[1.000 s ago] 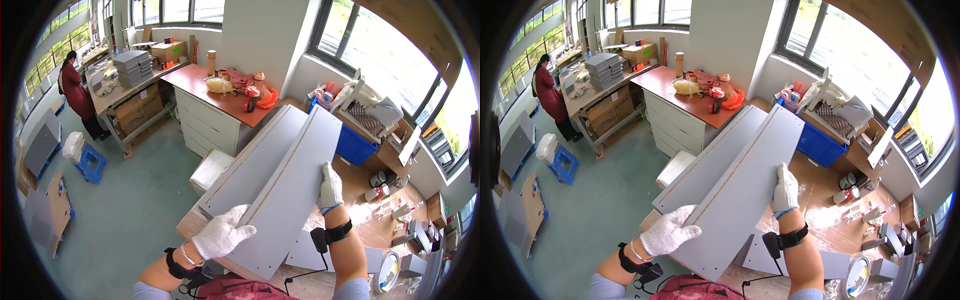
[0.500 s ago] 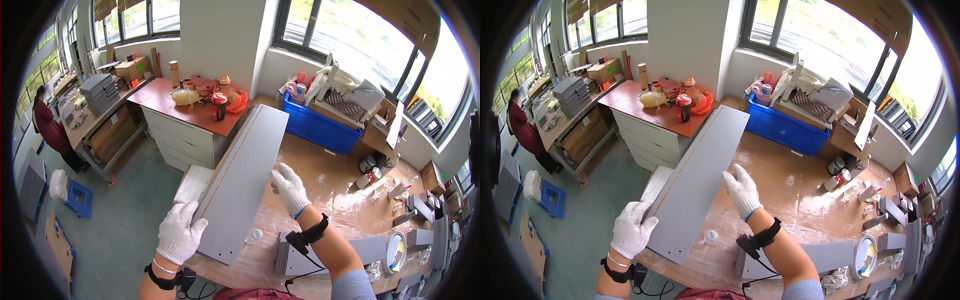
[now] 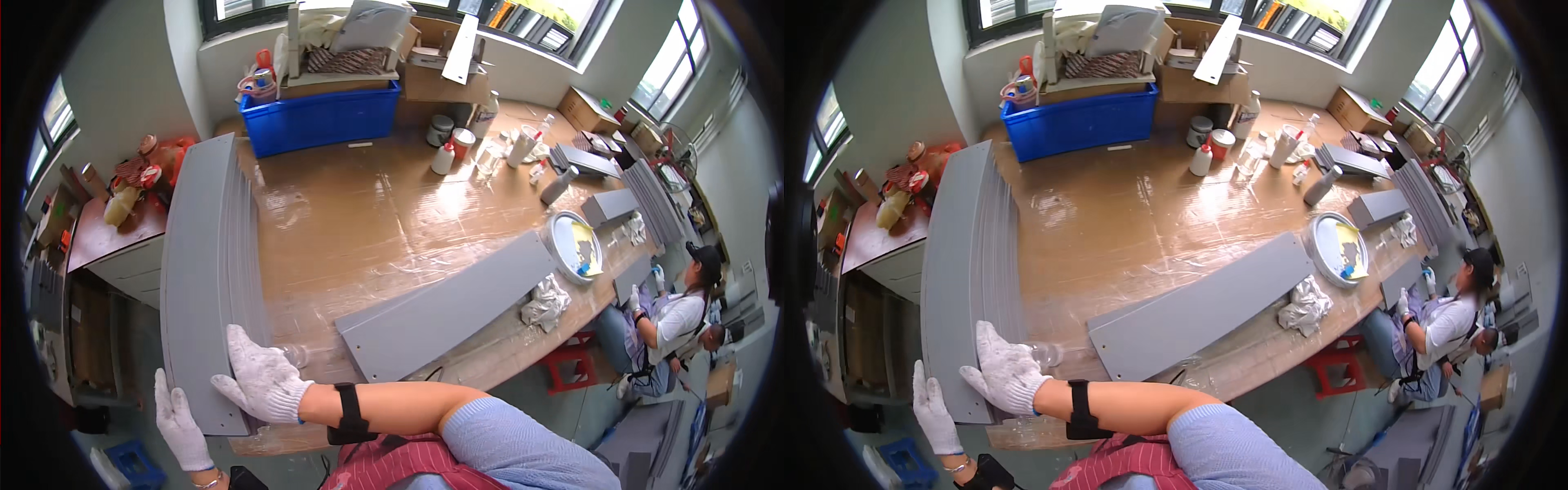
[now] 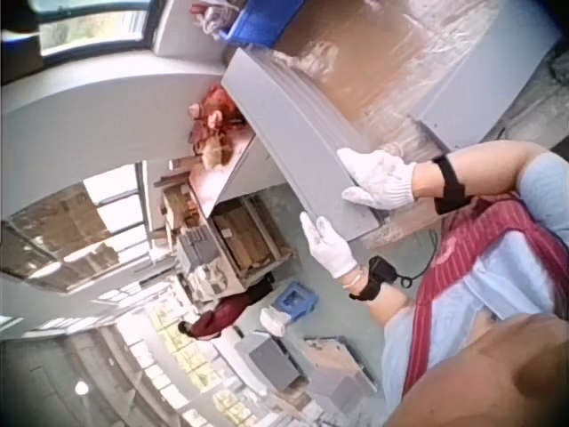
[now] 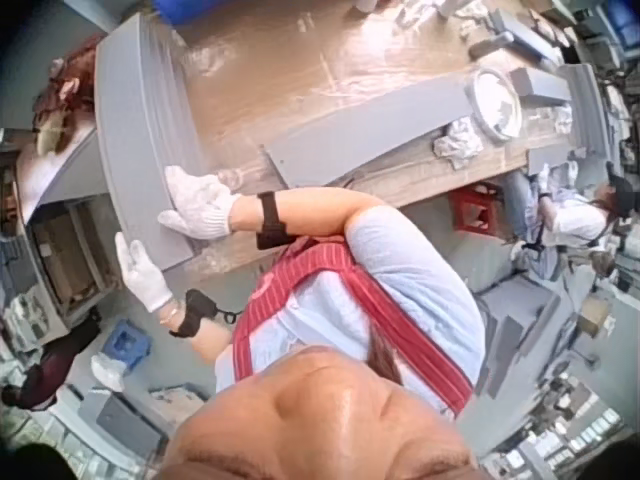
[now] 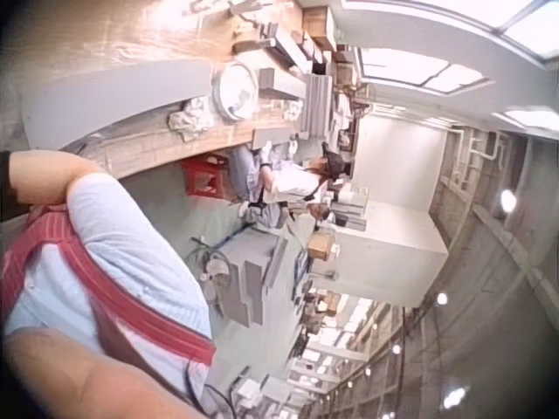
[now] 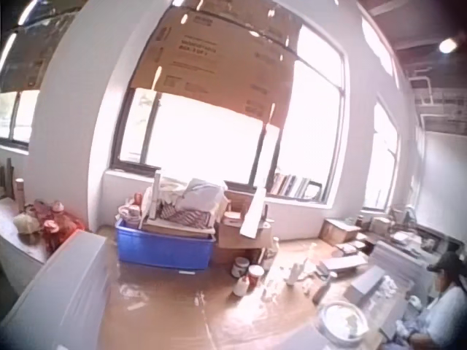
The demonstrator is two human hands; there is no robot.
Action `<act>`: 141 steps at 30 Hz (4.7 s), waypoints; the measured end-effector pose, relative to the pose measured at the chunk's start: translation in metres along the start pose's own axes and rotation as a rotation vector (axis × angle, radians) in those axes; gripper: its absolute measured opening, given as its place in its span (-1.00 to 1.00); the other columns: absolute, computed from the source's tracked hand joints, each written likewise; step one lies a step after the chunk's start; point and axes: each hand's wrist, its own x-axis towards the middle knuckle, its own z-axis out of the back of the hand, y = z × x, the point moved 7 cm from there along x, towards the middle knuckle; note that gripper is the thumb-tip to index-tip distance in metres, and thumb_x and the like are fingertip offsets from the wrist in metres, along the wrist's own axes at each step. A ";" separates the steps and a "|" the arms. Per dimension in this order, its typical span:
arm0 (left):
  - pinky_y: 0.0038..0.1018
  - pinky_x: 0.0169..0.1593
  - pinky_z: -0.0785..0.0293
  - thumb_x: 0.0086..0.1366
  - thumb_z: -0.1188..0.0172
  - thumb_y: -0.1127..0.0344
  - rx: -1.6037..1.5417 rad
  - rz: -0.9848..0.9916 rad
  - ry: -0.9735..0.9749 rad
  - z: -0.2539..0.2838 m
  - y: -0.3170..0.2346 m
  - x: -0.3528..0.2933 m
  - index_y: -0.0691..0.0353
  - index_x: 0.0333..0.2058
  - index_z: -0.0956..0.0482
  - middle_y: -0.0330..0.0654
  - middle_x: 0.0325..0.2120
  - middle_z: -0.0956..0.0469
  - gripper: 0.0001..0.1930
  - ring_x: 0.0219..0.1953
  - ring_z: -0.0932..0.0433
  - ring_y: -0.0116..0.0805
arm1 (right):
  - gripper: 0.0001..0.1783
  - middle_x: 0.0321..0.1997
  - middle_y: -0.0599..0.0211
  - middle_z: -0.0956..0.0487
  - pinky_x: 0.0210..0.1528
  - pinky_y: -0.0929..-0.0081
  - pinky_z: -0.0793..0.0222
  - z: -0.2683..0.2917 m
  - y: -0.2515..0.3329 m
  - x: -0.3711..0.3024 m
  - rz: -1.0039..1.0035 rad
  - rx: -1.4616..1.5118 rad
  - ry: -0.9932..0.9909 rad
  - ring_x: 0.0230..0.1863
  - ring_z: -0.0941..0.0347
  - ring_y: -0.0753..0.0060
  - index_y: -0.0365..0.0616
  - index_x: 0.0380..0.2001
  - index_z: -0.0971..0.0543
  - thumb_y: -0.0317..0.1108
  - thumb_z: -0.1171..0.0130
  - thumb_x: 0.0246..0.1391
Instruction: The person wipes a grey rectangular panel with a white cloth, then uses a blue sanding block to smooth the edges. They flip the panel over and repeat the sanding and wiping process on the other side. The person then uses a small metal tool to scrape or deburr the edges of the panel before wiping it clean again.
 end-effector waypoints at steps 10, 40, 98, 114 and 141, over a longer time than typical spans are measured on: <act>-0.25 0.24 -0.52 0.46 -0.19 0.44 0.285 -0.461 -0.294 -0.035 -0.123 -0.063 0.49 0.21 -0.48 0.16 0.16 -0.56 -0.59 0.13 -0.62 -0.07 | -0.36 0.34 -0.31 -0.38 0.38 0.07 -0.32 0.146 -0.051 -0.095 0.419 -0.042 -0.260 0.33 -0.36 -0.27 -0.36 0.29 -0.39 -0.22 -0.18 0.23; 0.00 0.19 -0.46 0.49 0.13 -0.21 0.716 0.322 -0.072 -0.330 -0.061 -0.141 0.06 0.46 -0.17 0.17 0.19 -0.51 -0.29 0.13 -0.54 0.25 | -0.78 -0.29 0.22 -0.56 0.04 0.09 -0.31 0.369 -0.245 -0.260 0.143 -0.484 -0.382 -0.12 -0.47 0.02 -0.02 -0.44 -0.64 -0.22 -0.43 -0.19; 0.13 0.50 0.08 0.30 -0.28 0.04 0.627 -0.669 0.471 -0.565 -0.246 -0.189 0.31 0.31 -0.42 0.15 0.28 -0.43 -0.30 0.38 -0.31 0.20 | -0.79 -0.26 0.05 -0.70 -0.14 0.07 -0.60 0.505 -0.515 -0.312 -0.915 -0.917 -0.414 -0.20 -0.70 -0.04 -0.12 -0.24 -0.62 -0.26 -0.15 0.14; 0.19 0.49 0.09 0.29 -0.29 0.04 0.609 -0.681 0.523 -0.562 -0.242 -0.190 0.31 0.32 -0.40 0.15 0.30 -0.40 -0.28 0.38 -0.29 0.23 | -0.65 -0.14 0.01 -0.63 0.01 0.02 -0.54 0.518 -0.508 -0.323 -1.014 -0.799 -0.496 -0.07 -0.63 -0.10 -0.10 -0.16 -0.64 -0.06 -0.18 0.20; 0.16 0.49 0.06 0.29 -0.31 0.01 0.591 -0.702 0.483 -0.563 -0.244 -0.190 0.29 0.30 -0.45 0.10 0.29 -0.43 -0.30 0.37 -0.32 0.18 | -0.70 -0.11 -0.02 -0.71 0.04 0.01 -0.56 0.510 -0.528 -0.286 -0.958 -0.886 -0.168 -0.01 -0.66 -0.08 -0.18 -0.10 -0.65 -0.28 -0.08 0.22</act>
